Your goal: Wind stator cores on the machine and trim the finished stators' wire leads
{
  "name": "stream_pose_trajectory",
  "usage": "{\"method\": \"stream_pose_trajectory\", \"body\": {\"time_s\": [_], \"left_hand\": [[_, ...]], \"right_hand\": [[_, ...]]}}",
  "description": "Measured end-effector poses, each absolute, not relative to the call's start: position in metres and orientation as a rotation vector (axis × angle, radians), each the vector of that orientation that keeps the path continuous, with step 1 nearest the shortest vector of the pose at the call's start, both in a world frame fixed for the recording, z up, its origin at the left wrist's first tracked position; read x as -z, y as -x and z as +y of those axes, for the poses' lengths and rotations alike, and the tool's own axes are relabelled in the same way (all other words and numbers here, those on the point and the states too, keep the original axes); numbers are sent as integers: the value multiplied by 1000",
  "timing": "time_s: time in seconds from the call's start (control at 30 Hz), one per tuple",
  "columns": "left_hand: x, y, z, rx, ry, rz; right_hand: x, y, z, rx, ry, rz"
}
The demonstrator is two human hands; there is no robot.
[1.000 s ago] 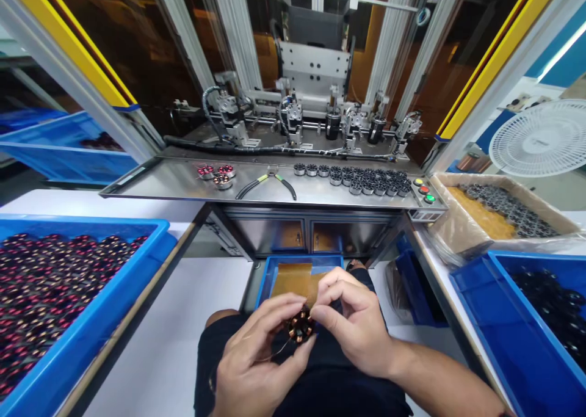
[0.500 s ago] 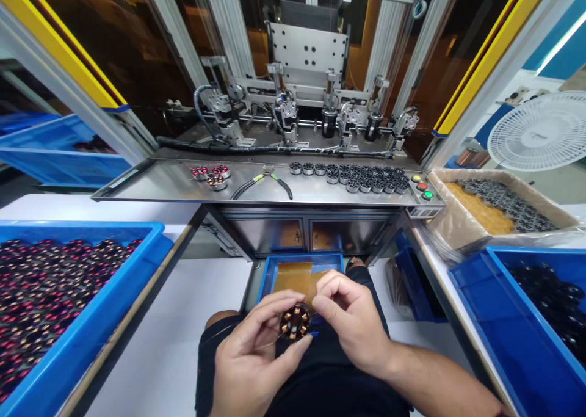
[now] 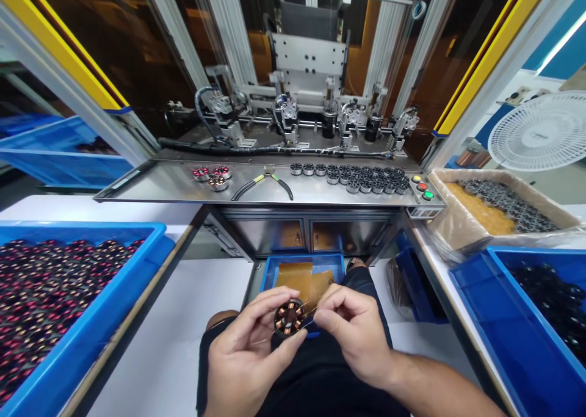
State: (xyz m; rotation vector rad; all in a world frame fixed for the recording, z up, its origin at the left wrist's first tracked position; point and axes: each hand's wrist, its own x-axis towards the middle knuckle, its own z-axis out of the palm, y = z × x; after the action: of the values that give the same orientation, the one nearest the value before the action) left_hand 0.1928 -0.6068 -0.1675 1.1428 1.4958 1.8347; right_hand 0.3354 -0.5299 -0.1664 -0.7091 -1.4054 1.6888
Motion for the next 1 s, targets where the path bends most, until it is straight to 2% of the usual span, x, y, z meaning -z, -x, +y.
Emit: {"method": "stream_pose_trajectory", "body": {"time_s": [0.3,0.5,0.87,1.0], "left_hand": [[170,-193,-610,-1825,-1284,1465],[164,-196,-607,-1846,-1346,1454],[157,-191,-605,-1696,-1121,1249],[156,-193,-606,-1704,-1156,1290]], "right_hand": [[157,-337,-527,-1761,699,-1412],[154,-342,-527,-1507,660,-1574],[149,-345,-512,-932,219,-1885],[148,-345,-516,-900,278,-1850]]}}
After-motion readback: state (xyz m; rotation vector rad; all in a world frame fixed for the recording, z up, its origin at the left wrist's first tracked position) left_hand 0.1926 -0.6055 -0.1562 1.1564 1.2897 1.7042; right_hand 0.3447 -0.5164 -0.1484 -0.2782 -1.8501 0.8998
